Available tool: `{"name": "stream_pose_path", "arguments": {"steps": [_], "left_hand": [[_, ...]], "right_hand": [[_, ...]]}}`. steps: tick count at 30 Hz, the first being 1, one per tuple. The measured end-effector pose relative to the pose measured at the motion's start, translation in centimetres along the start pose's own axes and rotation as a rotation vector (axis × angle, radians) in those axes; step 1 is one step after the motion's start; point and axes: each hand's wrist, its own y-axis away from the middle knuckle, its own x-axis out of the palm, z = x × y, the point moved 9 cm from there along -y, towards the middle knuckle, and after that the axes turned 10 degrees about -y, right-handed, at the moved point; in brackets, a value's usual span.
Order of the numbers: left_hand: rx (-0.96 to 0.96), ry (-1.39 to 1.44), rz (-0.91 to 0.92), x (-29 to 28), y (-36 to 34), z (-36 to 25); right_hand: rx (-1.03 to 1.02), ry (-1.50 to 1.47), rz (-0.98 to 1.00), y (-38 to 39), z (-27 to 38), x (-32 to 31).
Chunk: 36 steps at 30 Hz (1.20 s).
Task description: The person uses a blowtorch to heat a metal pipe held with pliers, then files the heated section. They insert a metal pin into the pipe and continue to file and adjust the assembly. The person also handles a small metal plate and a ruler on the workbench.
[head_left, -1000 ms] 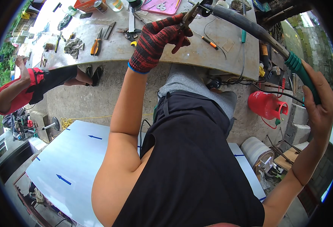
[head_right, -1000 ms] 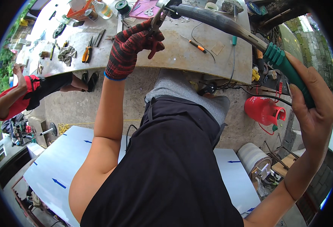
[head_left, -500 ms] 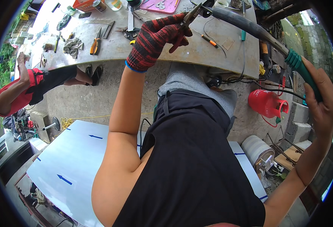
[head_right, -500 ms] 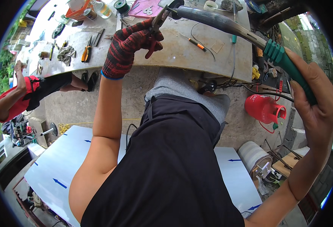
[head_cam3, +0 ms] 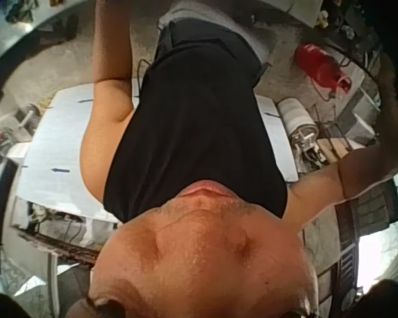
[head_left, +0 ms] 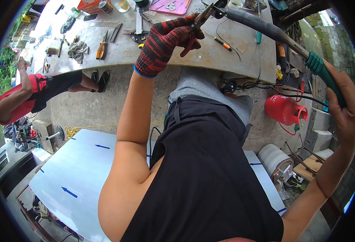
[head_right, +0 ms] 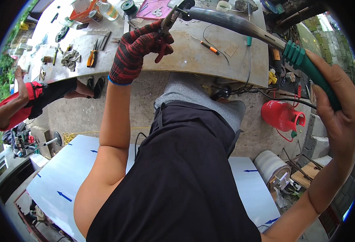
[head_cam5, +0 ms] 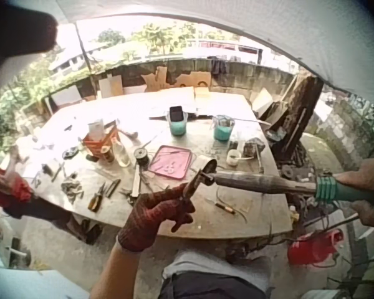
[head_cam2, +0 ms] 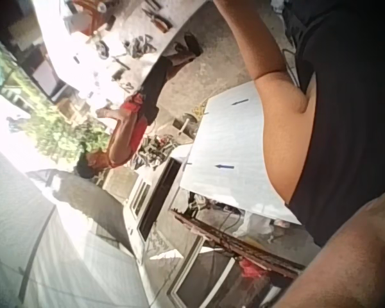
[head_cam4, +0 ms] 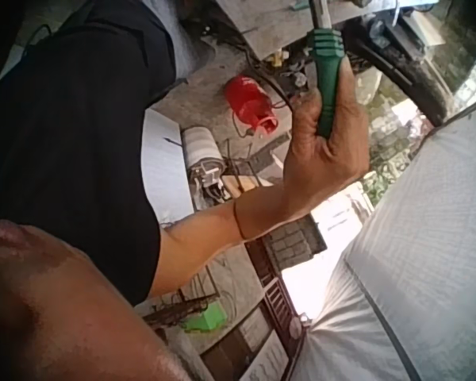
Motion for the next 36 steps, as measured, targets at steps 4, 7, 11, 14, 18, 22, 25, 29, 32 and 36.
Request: {"name": "stream_pose_path", "arguments": {"steps": [4,7,11,14,18,22,25,29,32,36], "left_hand": [[-0.001,-0.015,-0.001,0.0,0.1,-0.3],[-0.008,-0.014,-0.006,-0.1,0.0,0.0],[-0.005,-0.019,-0.003,-0.1,0.0,-0.2],[-0.006,-0.052,0.008,0.1,0.2,-0.8],[-0.016,-0.043,0.019,0.1,0.3,-1.0],[-0.049,-0.039,0.019,-0.1,0.3,-0.7],[-0.045,-0.052,0.030,0.0,0.2,-0.6],[-0.047,-0.087,0.035,0.2,0.3,-0.9],[-0.075,-0.106,0.032,0.2,0.3,-0.7],[-0.089,-0.108,0.038,0.1,0.4,-0.6]], "right_hand": [[-0.005,0.014,0.007,-0.1,0.1,0.0],[-0.018,0.036,0.004,0.0,0.4,-0.1],[-0.018,0.048,0.004,0.0,0.3,-0.1],[0.000,0.039,0.018,0.1,0.1,0.0],[-0.082,0.022,-0.056,-0.1,0.9,0.0],[-0.157,0.029,-0.120,-0.1,1.3,0.3],[-0.199,0.023,-0.149,-0.1,1.5,0.5],[-0.158,-0.006,-0.110,-0.1,1.1,0.6],[-0.171,0.024,-0.103,0.0,1.3,0.6],[-0.182,0.027,-0.105,0.0,1.1,0.9]]}}
